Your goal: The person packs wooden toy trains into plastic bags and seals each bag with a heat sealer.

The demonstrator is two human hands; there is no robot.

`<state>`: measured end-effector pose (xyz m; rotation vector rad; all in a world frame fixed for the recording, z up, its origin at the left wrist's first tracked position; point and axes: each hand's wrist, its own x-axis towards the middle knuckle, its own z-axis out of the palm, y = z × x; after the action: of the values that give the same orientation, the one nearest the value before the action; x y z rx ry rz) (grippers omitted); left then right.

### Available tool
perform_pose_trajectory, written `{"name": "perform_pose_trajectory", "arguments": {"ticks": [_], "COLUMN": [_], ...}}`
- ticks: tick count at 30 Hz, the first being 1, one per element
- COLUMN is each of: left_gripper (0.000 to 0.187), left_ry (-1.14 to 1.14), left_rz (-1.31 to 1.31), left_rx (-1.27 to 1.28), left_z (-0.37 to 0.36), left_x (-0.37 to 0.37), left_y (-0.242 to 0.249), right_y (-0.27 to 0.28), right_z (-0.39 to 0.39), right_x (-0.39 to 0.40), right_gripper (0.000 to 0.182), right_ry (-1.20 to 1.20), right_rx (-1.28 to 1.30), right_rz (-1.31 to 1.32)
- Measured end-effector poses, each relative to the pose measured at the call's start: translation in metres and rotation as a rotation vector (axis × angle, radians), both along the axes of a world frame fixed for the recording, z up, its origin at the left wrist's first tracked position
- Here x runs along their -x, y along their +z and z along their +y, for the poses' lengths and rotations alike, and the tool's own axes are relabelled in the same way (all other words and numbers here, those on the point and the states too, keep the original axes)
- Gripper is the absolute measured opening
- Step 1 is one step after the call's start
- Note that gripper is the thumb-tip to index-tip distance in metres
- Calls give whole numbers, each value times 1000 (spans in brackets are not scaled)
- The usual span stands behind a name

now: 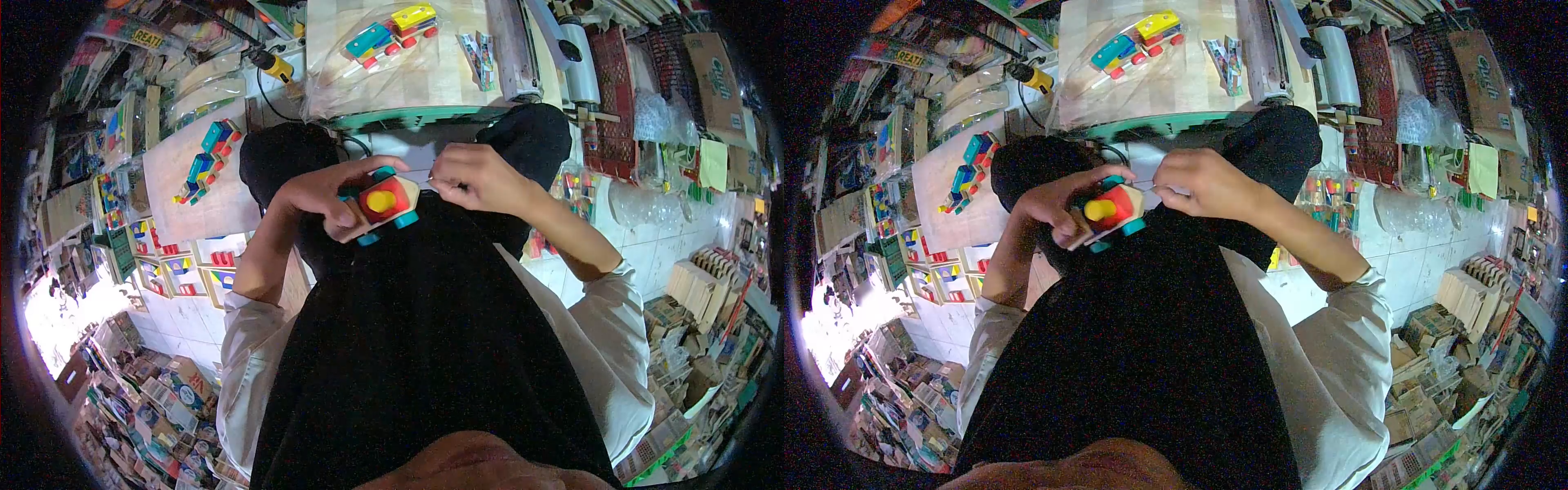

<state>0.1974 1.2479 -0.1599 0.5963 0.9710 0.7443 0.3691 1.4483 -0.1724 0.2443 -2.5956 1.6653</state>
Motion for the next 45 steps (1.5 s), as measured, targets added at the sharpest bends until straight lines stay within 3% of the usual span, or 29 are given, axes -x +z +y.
{"name": "perform_pose_trajectory", "arguments": {"ticks": [1, 2, 4, 6, 7, 8, 10, 12, 14, 15, 16, 18, 19, 20, 22, 23, 24, 26, 27, 28, 30, 31, 32, 34, 35, 36, 39, 44, 45], "left_gripper": [112, 112, 120, 112, 108, 104, 101, 101, 102, 104, 104, 104, 109, 109, 114, 114, 114, 111, 114, 114, 114, 102, 102, 114, 117, 117, 116, 115, 115], "left_ry": [103, 102, 155, 142, 59, -24, -42, -110, -62, -14, -13, 107, 190, 194, 498, 585, 585, 297, 197, 201, 97, 128, 127, 43, 292, 291, 346, 463, 473], "left_rz": [-180, -178, -186, -99, 128, 356, 431, 542, 460, 375, 377, -110, -346, -343, -812, -640, -639, -369, -161, -164, 95, 160, 160, -174, -213, -216, -394, -670, -665], "left_rx": [-107, -108, -166, -146, -166, -186, -143, -251, -248, -241, -244, -280, -237, -245, 18, -79, -78, -244, -253, -251, -207, -428, -426, -51, -260, -262, -215, -132, -133], "left_z": [-5, -6, -8, -5, -4, -3, 2, 5, 2, 0, -2, -4, -9, -16, -26, -14, -13, -9, 2, 6, 10, 7, 6, 5, 3, 2, -3, -12, -12], "left_x": [1, -1, -5, -4, -4, -3, -8, -8, -6, -5, -5, -4, -11, -19, -35, -35, -30, -16, -13, -11, -7, -8, -6, -4, -13, -16, -26, -33, -30], "left_y": [-14, -16, -18, -3, 1, 7, 17, 18, 9, 2, -4, -15, -18, -27, -43, -19, -21, -29, -10, -1, 7, -22, -16, 1, -22, -29, -43, -42, -36], "right_y": [8, 13, 7, 7, -6, -5, 0, -2, -9, -1, 3, 12, 20, 25, 31, 29, 26, 16, 9, 6, 5, 5, 7, 14, 17, 21, 36, 23, 16], "right_z": [-3, -4, -1, -3, 4, 3, 1, -1, -3, -3, -1, 3, 3, 5, 7, 11, 12, 10, 15, 14, 12, 11, 9, 6, 6, 6, 2, 1, 5], "right_x": [1, 2, 1, -3, -2, -2, -3, -3, -3, -5, -6, -6, -7, -5, -1, 1, 2, 1, 3, 2, 3, 3, 3, 1, 3, 2, -2, 6, 5], "right_gripper": [13, 13, 14, 16, 21, 21, 19, 20, 19, 12, 12, 13, 20, 20, 23, 20, 20, 17, 22, 22, 17, 16, 16, 11, 8, 8, 16, 15, 12], "right_ry": [10, 18, 21, -156, -188, -189, -73, -78, -13, -2, -2, 126, 107, 114, 72, 84, 84, -197, -219, -216, -173, -185, -185, -92, -40, -41, 79, -26, -47], "right_rx": [-194, -390, -380, 422, 597, 596, 722, 726, 535, 237, 233, -591, -665, -671, -631, -520, -519, 369, 601, 601, 618, 572, 573, 299, -87, -89, -459, -76, 234], "right_rz": [260, 520, 546, -500, -781, -779, -860, -837, -580, -407, -406, 483, 634, 639, 737, 554, 554, -349, -587, -593, -620, -599, -600, -372, 144, 142, 623, 229, -119]}}
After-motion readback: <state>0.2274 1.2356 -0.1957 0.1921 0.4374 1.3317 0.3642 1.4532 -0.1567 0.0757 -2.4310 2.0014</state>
